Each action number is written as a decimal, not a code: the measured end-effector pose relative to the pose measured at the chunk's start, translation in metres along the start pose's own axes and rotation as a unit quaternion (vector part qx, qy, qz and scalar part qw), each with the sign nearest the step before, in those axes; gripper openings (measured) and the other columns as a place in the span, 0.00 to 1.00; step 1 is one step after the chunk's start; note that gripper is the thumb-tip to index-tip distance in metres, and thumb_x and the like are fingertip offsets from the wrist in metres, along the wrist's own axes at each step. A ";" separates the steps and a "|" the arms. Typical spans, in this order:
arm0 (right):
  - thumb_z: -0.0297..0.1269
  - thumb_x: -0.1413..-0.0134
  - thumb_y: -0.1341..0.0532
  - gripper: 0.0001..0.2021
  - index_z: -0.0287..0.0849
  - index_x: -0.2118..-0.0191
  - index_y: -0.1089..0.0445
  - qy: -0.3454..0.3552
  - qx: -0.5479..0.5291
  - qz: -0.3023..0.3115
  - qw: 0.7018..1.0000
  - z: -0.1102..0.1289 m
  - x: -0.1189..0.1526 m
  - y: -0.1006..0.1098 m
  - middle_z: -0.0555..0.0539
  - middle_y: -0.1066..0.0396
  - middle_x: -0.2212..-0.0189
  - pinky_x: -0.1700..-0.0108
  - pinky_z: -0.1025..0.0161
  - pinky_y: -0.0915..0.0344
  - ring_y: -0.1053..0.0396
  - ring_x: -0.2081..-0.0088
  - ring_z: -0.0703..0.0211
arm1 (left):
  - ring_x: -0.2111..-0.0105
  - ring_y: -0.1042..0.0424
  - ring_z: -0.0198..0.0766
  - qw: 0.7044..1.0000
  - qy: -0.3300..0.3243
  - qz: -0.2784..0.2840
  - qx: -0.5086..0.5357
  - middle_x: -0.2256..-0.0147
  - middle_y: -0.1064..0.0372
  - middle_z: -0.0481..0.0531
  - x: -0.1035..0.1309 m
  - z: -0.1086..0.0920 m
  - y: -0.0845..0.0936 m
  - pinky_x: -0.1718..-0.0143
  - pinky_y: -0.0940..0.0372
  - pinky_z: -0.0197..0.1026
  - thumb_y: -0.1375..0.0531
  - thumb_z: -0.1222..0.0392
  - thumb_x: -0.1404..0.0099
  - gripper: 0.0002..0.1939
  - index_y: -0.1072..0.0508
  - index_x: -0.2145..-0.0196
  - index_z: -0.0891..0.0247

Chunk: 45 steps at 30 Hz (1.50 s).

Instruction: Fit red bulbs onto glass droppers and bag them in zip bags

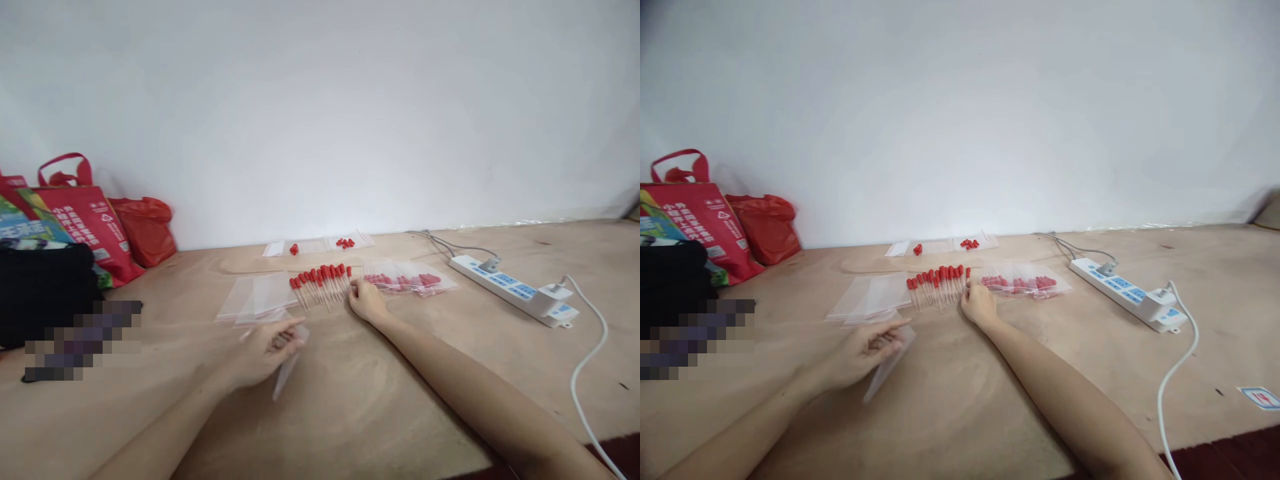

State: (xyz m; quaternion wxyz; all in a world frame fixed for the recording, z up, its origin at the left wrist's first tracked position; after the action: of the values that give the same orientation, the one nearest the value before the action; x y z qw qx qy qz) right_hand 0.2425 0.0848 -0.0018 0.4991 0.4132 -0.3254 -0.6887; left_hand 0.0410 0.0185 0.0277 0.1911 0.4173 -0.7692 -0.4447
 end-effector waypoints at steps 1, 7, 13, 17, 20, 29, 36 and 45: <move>0.32 0.50 0.49 0.14 0.39 0.57 0.36 0.002 -0.003 -0.003 1.000 0.000 0.000 0.000 0.42 0.29 0.65 0.64 0.64 0.42 0.33 0.61 0.55 | 0.63 0.30 0.37 0.999 -0.031 0.032 0.017 0.59 0.31 0.52 0.003 -0.009 -0.008 0.62 0.35 0.39 0.50 0.53 0.38 0.22 0.40 0.47 0.60; 0.26 0.53 0.49 0.16 0.33 0.55 0.37 0.037 0.002 -0.015 0.999 0.000 -0.001 0.000 0.40 0.30 0.67 0.61 0.65 0.42 0.33 0.62 0.56 | 0.43 0.51 0.46 0.978 -0.115 0.163 -0.061 0.43 0.50 0.50 0.015 -0.023 -0.024 0.45 0.55 0.52 0.45 0.47 0.43 0.27 0.43 0.46 0.51; 0.22 0.53 0.51 0.16 0.29 0.57 0.37 0.050 0.005 -0.029 0.998 -0.006 0.002 0.011 0.36 0.32 0.65 0.60 0.63 0.42 0.35 0.61 0.54 | 0.42 0.58 0.49 0.987 -0.048 0.138 -0.067 0.41 0.56 0.51 0.009 -0.017 -0.033 0.45 0.60 0.58 0.46 0.46 0.42 0.26 0.43 0.46 0.52; 0.22 0.53 0.52 0.16 0.30 0.59 0.35 0.056 -0.020 -0.082 0.995 -0.012 0.001 0.039 0.36 0.34 0.64 0.59 0.63 0.42 0.36 0.61 0.55 | 0.43 0.51 0.46 0.998 -0.036 0.049 -0.033 0.43 0.50 0.54 0.005 -0.014 -0.025 0.45 0.52 0.52 0.49 0.52 0.39 0.22 0.40 0.47 0.56; 0.26 0.51 0.52 0.12 0.33 0.66 0.32 0.067 -0.093 -0.146 0.983 -0.018 -0.001 0.064 0.39 0.32 0.68 0.60 0.64 0.41 0.36 0.65 0.57 | 0.43 0.52 0.45 0.997 -0.059 0.044 -0.038 0.43 0.51 0.54 0.006 -0.013 -0.018 0.45 0.52 0.51 0.48 0.54 0.39 0.21 0.39 0.48 0.56; 0.52 0.52 0.47 0.18 0.41 0.79 0.40 0.078 -0.327 -0.189 0.923 -0.030 0.000 0.091 0.54 0.44 0.86 0.78 0.69 0.48 0.46 0.82 0.67 | 0.43 0.54 0.47 0.989 -0.100 0.078 -0.077 0.43 0.50 0.54 0.008 -0.027 -0.035 0.45 0.59 0.58 0.48 0.52 0.39 0.22 0.41 0.47 0.55; 0.46 0.49 0.48 0.14 0.42 0.78 0.44 0.160 -0.294 -0.182 0.924 0.004 0.019 0.098 0.55 0.46 0.84 0.77 0.69 0.48 0.47 0.80 0.67 | 0.45 0.47 0.44 0.998 -0.040 -0.028 -0.037 0.46 0.45 0.58 -0.002 0.008 -0.003 0.46 0.50 0.50 0.47 0.54 0.41 0.25 0.42 0.47 0.63; 0.40 0.45 0.53 0.13 0.42 0.77 0.42 0.243 -0.204 -0.010 0.948 0.037 0.044 0.044 0.52 0.41 0.81 0.73 0.69 0.45 0.42 0.77 0.65 | 0.43 0.52 0.48 0.982 -0.118 0.091 -0.119 0.42 0.51 0.56 0.010 -0.013 -0.014 0.46 0.52 0.53 0.46 0.48 0.42 0.28 0.43 0.46 0.58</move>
State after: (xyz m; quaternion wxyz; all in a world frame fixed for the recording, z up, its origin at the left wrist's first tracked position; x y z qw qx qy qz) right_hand 0.2208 0.0310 0.0420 0.6295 0.4606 -0.0424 -0.6243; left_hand 0.0501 -0.0001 0.0218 0.1869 0.2641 -0.7625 -0.5604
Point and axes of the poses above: each hand's wrist, its own x-axis away from the middle knuckle, its own y-axis out of the back of the hand, z = x × y, the point moved 10 cm from there along -x, towards the middle knuckle
